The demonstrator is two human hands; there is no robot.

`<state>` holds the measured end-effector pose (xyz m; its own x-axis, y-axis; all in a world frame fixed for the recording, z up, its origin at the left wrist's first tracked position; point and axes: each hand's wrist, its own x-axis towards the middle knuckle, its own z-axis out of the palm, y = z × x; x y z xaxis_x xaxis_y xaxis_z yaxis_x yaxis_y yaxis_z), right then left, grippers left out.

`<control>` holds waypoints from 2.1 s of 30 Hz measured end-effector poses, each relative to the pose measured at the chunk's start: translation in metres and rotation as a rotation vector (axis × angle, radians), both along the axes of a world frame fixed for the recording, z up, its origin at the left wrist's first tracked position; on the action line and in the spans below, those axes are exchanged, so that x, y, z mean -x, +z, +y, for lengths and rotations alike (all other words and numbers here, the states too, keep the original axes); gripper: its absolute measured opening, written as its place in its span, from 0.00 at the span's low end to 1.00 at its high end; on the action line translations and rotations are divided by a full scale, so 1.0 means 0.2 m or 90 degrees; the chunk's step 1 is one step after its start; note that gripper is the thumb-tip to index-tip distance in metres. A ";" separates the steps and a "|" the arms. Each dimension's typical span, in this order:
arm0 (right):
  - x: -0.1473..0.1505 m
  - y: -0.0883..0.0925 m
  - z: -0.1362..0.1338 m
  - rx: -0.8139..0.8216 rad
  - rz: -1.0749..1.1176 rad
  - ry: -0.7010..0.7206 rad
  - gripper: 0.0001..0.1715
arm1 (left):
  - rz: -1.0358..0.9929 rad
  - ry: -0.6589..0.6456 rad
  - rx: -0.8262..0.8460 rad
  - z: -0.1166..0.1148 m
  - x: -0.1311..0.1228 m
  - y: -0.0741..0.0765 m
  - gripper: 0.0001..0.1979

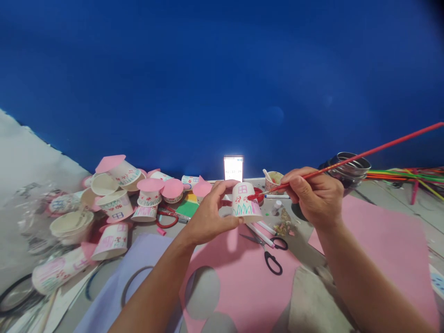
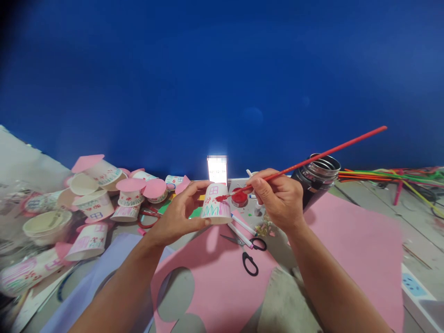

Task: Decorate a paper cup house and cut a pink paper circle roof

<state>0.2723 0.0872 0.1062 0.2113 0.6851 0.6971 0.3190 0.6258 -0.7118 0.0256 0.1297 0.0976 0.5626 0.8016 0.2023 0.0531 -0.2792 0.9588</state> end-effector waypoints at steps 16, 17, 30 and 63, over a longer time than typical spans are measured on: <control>0.01 0.00 -0.01 -0.001 -0.014 0.001 0.14 | 0.004 -0.005 -0.006 0.01 0.00 -0.01 0.34; 0.01 0.00 -0.01 -0.005 -0.005 0.000 0.13 | 0.005 -0.006 -0.006 0.01 0.00 -0.01 0.34; 0.00 0.01 -0.02 -0.007 -0.020 0.010 0.12 | 0.002 -0.010 -0.013 0.00 0.00 -0.01 0.33; 0.00 0.05 -0.01 -0.084 0.055 -0.088 0.14 | 0.020 -0.014 -0.075 -0.01 -0.01 -0.03 0.34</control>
<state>0.2714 0.0855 0.1153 0.3599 0.5489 0.7545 0.3500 0.6702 -0.6545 0.0268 0.1286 0.0921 0.5874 0.7605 0.2766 0.0754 -0.3917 0.9170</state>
